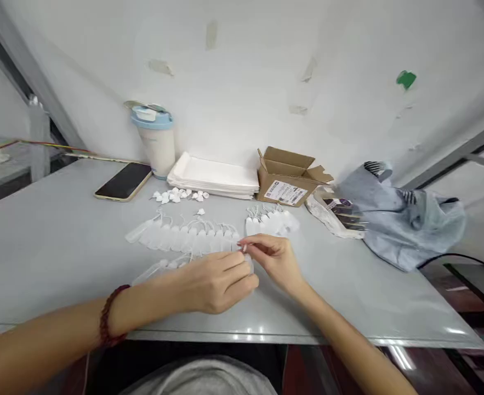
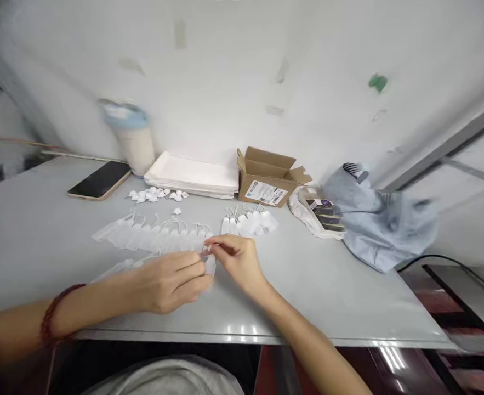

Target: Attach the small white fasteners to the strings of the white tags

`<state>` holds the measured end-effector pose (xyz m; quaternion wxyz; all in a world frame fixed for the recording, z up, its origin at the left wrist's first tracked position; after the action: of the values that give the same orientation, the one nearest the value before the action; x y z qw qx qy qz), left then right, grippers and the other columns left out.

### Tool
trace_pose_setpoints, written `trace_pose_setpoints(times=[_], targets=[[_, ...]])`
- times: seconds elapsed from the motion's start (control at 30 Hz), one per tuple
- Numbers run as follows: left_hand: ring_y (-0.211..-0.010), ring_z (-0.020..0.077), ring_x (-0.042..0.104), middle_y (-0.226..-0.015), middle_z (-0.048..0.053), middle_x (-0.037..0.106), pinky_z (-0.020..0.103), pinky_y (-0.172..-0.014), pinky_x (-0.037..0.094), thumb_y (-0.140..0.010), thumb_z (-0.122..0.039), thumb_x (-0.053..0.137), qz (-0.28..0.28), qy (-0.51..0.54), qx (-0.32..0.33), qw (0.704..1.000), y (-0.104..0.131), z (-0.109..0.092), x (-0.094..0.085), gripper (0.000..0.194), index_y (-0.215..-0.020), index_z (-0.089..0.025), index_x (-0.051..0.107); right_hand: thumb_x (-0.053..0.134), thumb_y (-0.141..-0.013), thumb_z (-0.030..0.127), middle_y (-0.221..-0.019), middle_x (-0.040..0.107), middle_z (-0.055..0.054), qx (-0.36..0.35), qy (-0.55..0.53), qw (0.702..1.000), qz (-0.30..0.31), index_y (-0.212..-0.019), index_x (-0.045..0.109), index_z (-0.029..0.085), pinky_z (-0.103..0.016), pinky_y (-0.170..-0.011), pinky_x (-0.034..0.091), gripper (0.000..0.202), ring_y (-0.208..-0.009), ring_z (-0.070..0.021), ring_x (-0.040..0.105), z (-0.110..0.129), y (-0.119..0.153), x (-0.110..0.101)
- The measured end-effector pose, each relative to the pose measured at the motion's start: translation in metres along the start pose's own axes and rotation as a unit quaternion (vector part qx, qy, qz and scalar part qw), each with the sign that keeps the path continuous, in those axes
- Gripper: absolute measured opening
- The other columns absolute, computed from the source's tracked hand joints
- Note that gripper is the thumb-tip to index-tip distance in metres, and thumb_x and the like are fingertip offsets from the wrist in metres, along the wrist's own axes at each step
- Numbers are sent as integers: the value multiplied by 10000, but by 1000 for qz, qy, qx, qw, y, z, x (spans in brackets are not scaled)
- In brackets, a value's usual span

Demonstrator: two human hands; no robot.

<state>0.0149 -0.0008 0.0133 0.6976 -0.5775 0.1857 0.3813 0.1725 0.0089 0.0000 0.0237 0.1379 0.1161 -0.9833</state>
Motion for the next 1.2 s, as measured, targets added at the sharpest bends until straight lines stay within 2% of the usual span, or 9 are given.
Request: trace_pose_setpoints(times=[0.2,0.33,0.43,0.57,0.87,1.2], targets=[[-557,143,422,-610,6,480,280,-515,397,-880,-38,404,-12,-13,6,1000,8,3,5,162,-830,-135,524,581,-809,184,-833,757,-45,-9,1,1000,8,-867,749,200,-306,-754,562,179,-779,-185,721,1,-1,-1],[-561,146,427,-623,13,496,287,-526,412,-860,-31,431,-22,-27,10,999,9,6,4,136,-851,-125,529,573,-803,202,-813,758,-35,-7,11,1000,3,-894,758,206,-311,-685,567,207,-684,-166,693,0,-1,-2],[-575,147,435,-643,24,517,291,-544,422,-849,-29,459,-29,-41,8,999,9,9,4,116,-861,-112,540,584,-782,228,-745,748,-21,26,15,1000,-5,-884,767,200,-307,-628,568,211,-601,-149,660,-1,-2,-3],[-587,154,455,-658,37,532,296,-549,423,-852,-32,465,-34,-43,10,998,9,10,3,104,-878,-97,542,617,-755,251,-754,750,-24,59,0,998,-14,-866,768,190,-317,-631,578,196,-612,-156,671,-2,-1,-3],[-558,158,455,-648,48,561,312,-536,419,-859,-42,423,-49,-26,-1,998,9,7,5,111,-849,-132,488,649,-738,238,-734,747,-31,32,-21,999,-12,-798,732,191,-294,-608,565,112,-647,-168,685,-2,-1,-3],[-566,148,468,-693,31,579,306,-527,399,-840,-43,445,-31,-79,-22,996,12,16,5,120,-876,-154,473,651,-756,261,-817,743,-40,55,-31,998,4,-883,725,180,-300,-647,564,168,-659,-156,681,-3,1,-4]])
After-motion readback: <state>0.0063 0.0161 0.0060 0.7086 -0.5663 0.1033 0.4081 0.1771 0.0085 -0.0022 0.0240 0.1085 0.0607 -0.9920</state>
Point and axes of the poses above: each hand's wrist, its own y-axis away from the middle knuckle, its own x-axis out of the palm, z = x × y, the point moved 2 cm from there along -y, towards the middle knuckle
